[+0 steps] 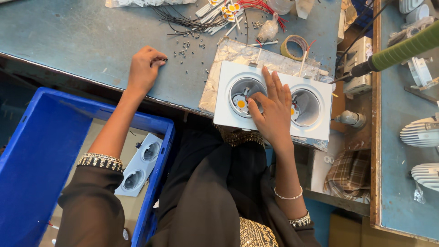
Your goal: The person assembles a dual recessed light fixture by inserting LED modules and securing them with a green power drill. They then attach a white plastic diffuser, connect red and black wires to a small circuit board, and secure the wiring inside the fixture housing.
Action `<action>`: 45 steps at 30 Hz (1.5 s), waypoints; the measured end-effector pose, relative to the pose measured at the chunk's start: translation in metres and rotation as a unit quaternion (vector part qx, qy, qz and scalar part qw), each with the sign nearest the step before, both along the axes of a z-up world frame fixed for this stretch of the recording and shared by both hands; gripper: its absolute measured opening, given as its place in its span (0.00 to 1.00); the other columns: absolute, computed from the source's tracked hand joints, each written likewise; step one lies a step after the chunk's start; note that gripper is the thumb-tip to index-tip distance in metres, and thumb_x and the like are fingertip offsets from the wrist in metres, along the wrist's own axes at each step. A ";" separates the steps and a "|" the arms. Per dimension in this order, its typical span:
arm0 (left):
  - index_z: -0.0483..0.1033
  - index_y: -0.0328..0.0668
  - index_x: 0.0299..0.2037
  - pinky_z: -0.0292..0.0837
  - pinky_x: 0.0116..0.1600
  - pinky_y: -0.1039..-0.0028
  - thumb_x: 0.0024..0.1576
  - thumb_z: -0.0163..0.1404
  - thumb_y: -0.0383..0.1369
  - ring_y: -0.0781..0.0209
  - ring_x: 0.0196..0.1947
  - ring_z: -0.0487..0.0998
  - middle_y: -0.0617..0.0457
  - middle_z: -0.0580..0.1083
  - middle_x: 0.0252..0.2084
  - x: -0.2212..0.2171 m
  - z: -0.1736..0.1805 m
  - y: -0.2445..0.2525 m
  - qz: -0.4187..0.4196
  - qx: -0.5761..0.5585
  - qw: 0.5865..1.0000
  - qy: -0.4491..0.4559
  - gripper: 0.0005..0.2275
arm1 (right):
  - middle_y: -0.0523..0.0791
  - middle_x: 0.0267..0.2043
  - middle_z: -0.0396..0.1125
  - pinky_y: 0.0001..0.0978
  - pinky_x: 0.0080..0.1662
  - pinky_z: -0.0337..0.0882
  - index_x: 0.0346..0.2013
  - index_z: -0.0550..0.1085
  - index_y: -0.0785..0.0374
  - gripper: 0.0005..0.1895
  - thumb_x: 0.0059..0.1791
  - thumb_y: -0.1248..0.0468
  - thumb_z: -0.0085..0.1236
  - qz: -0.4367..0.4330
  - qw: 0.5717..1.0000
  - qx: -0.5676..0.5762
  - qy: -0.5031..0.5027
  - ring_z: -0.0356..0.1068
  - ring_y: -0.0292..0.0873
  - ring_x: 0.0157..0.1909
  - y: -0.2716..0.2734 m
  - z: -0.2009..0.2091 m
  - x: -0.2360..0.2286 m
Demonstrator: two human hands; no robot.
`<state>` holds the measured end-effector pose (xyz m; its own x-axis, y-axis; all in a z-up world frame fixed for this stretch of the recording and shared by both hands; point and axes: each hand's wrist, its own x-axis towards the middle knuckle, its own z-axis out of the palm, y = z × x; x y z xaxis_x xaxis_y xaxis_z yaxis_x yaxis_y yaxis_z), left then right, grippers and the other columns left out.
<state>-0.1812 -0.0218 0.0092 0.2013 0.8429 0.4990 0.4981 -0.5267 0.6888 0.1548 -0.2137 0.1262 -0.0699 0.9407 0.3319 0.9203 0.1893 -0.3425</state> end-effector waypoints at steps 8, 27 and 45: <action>0.82 0.35 0.39 0.72 0.49 0.62 0.59 0.53 0.18 0.47 0.45 0.75 0.45 0.75 0.40 0.006 -0.011 -0.003 0.046 0.070 0.996 0.044 0.06 | 0.44 0.80 0.47 0.54 0.76 0.35 0.38 0.82 0.56 0.13 0.53 0.54 0.52 0.001 1.000 0.002 0.009 0.38 0.49 0.82 0.000 -0.001 0.000; 0.84 0.35 0.40 0.79 0.43 0.76 0.54 0.61 0.25 0.66 0.35 0.83 0.50 0.82 0.36 0.126 0.127 -0.038 -0.289 -0.100 0.948 -0.087 0.06 | 0.48 0.63 0.67 0.43 0.71 0.62 0.52 0.71 0.61 0.15 0.51 0.68 0.61 0.087 0.934 0.002 0.347 0.65 0.44 0.70 0.005 0.018 0.014; 0.84 0.38 0.32 0.78 0.41 0.72 0.48 0.63 0.27 0.58 0.34 0.83 0.46 0.80 0.34 0.172 0.138 -0.072 -0.284 -0.153 0.946 0.047 0.04 | 0.42 0.37 0.75 0.20 0.43 0.74 0.41 0.78 0.68 0.06 0.51 0.69 0.65 0.030 0.920 0.005 0.390 0.73 0.30 0.39 0.010 0.005 0.015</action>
<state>-0.0094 -0.0940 0.1476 0.6959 0.6877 0.2068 0.2623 -0.5115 0.8183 0.1694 -0.2038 0.1310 0.1412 0.9398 0.3111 0.3836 0.2378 -0.8924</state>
